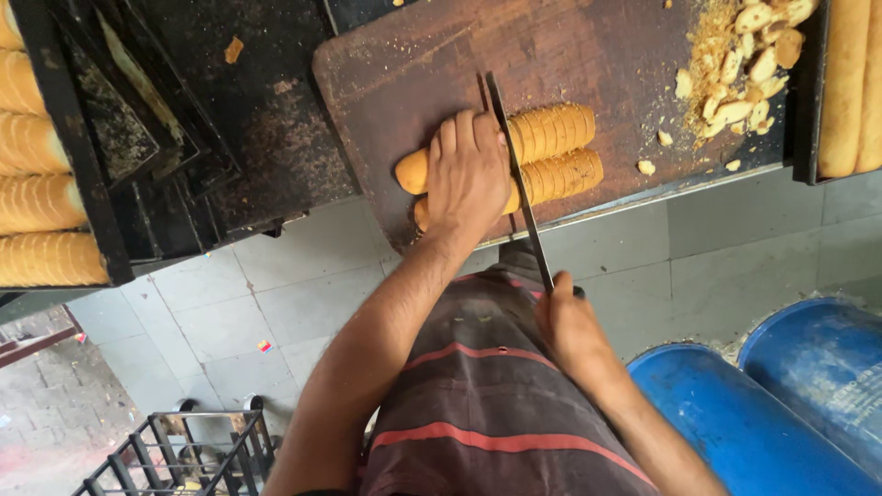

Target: The person slices long, cylindrical bread rolls into thin, uniform pieces using a long serrated knife on a wooden cutting board. The person handles the bread rolls one by one, aligning them on the board before cutting, and then transfers the sliced pieces to a metal tray.

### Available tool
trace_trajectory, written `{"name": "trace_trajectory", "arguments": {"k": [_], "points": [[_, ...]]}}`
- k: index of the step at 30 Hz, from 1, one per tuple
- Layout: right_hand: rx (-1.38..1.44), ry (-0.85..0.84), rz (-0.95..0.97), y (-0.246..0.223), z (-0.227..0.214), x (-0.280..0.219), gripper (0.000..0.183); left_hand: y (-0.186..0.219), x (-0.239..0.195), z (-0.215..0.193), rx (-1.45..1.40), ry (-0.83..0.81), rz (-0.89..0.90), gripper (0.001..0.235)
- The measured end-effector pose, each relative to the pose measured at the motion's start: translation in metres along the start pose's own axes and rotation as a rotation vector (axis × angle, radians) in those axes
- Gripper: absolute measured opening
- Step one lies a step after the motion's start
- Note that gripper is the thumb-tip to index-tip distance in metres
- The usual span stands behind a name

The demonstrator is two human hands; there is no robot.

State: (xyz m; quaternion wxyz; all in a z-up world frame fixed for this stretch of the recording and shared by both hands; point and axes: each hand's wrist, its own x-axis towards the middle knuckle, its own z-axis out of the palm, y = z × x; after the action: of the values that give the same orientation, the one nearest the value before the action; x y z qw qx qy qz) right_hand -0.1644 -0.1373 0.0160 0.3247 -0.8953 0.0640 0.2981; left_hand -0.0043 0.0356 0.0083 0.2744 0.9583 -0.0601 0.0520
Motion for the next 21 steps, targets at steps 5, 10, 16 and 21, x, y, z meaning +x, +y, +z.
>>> {"name": "trace_trajectory", "arguments": {"k": [5,10,16,21], "points": [[0.072,0.026,-0.101,-0.011,0.007,0.046,0.026,-0.001,-0.006,0.002,-0.015,0.029,0.032,0.016],[0.057,0.052,-0.112,0.001,0.017,0.05,0.027,0.0,-0.002,0.002,0.045,0.05,0.031,0.012],[0.068,-0.049,0.036,0.034,0.032,-0.007,0.037,0.0,-0.002,0.005,0.025,0.051,0.02,0.007],[0.112,0.13,-0.188,-0.015,0.007,0.049,0.031,-0.004,-0.005,0.005,-0.018,0.026,0.028,0.01]]}}
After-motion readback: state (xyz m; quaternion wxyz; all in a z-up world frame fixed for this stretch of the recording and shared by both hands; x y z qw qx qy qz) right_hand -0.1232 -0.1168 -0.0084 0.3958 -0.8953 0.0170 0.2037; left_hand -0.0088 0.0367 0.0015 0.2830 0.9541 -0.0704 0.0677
